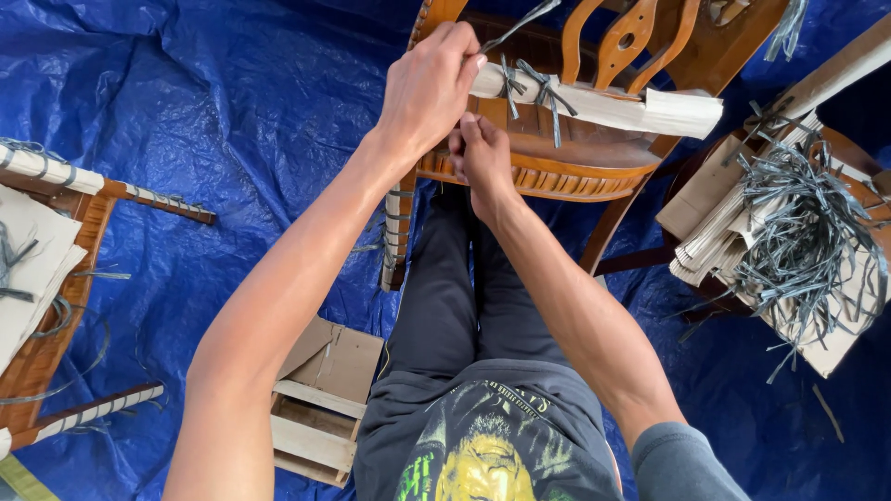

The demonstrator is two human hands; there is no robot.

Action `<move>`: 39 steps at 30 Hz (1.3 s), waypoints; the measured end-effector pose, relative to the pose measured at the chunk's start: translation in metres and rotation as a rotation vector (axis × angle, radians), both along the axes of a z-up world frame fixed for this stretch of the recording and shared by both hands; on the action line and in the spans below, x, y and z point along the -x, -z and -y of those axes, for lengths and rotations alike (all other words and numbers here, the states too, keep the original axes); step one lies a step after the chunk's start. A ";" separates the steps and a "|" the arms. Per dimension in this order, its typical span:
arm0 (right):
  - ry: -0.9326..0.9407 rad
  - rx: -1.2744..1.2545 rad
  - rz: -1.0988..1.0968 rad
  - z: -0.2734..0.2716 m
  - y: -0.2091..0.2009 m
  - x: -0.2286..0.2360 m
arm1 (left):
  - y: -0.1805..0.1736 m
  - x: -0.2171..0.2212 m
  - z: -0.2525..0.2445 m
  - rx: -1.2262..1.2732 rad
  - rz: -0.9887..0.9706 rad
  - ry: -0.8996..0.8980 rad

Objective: Wrapping and securing protective foam and cardboard onto wooden chairs using manual ties.

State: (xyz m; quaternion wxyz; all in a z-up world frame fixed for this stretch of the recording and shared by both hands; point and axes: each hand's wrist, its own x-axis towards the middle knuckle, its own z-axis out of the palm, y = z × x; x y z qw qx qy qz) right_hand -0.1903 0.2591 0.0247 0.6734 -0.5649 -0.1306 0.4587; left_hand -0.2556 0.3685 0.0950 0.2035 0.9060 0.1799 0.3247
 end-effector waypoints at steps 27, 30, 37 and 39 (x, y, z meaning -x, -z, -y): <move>-0.199 -0.341 1.881 0.002 -0.083 -0.059 | 0.036 0.015 0.026 0.796 0.348 -0.157; -0.260 -0.344 1.814 -0.008 -0.076 -0.071 | 0.026 0.020 0.032 0.773 0.384 -0.164; -0.025 -0.089 1.594 -0.027 -0.080 -0.092 | 0.057 0.023 0.047 0.819 0.254 -0.177; -0.046 -0.025 1.616 -0.036 -0.080 -0.095 | 0.055 0.025 0.049 0.768 0.212 -0.215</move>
